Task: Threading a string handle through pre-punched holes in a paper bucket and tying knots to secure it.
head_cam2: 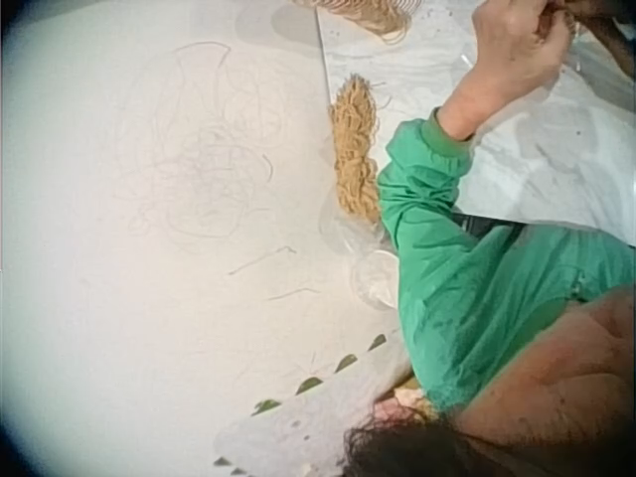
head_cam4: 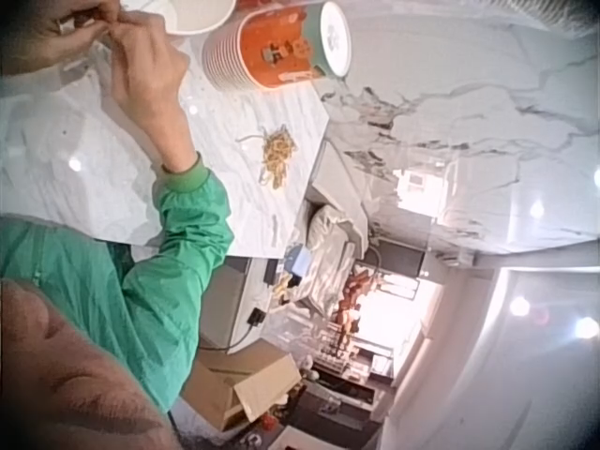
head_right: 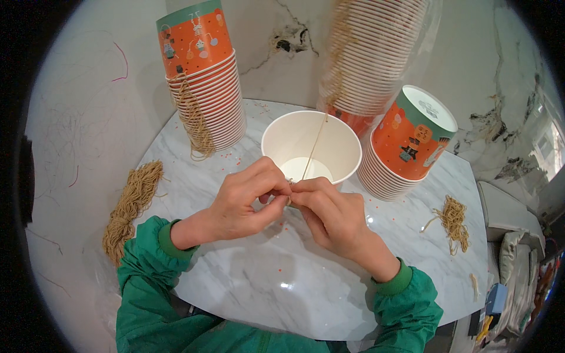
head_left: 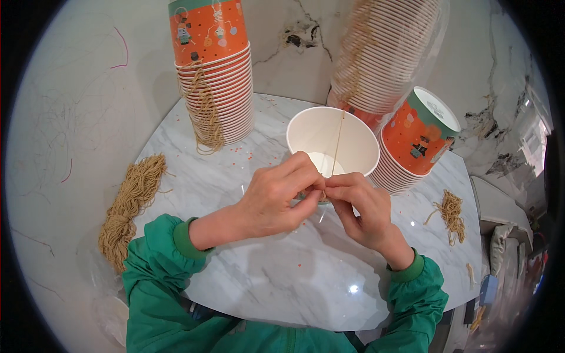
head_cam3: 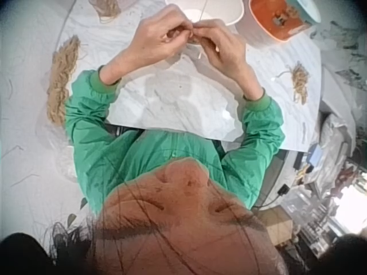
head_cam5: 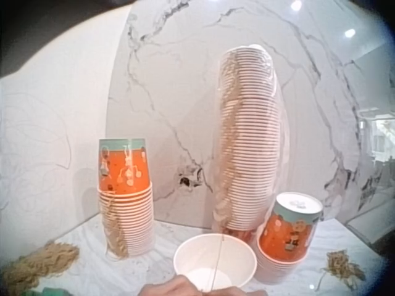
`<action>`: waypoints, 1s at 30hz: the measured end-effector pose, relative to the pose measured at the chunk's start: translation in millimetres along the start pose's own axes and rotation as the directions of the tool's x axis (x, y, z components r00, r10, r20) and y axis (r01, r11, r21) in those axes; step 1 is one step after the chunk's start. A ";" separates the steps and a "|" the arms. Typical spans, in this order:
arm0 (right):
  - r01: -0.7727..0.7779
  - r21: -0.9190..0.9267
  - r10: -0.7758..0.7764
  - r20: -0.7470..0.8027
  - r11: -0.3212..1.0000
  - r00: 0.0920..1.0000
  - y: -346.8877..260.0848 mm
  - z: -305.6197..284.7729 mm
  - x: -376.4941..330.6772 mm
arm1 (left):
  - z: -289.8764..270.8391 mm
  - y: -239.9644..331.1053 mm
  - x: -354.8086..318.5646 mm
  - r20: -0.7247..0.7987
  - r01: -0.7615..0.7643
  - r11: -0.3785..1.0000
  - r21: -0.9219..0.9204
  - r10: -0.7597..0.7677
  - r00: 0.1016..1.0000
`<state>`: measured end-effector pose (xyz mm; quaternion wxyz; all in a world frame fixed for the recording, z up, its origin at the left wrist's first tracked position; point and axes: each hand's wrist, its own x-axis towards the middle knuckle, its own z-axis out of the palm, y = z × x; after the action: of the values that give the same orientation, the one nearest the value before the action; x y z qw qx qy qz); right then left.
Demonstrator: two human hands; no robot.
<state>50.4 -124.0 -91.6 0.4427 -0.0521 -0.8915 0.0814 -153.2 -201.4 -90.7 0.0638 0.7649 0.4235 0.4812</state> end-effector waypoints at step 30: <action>-0.067 0.115 0.068 -0.006 0.991 0.998 4.4 -5.3 -9.7 | 4.3 -14.9 1.8 -0.028 -0.227 0.934 0.275 0.244 0.969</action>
<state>60.5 -120.8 -96.9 0.4462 -0.0569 -0.8809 0.1473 -158.2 -189.4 -99.3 -0.1121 0.7965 0.3923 0.4463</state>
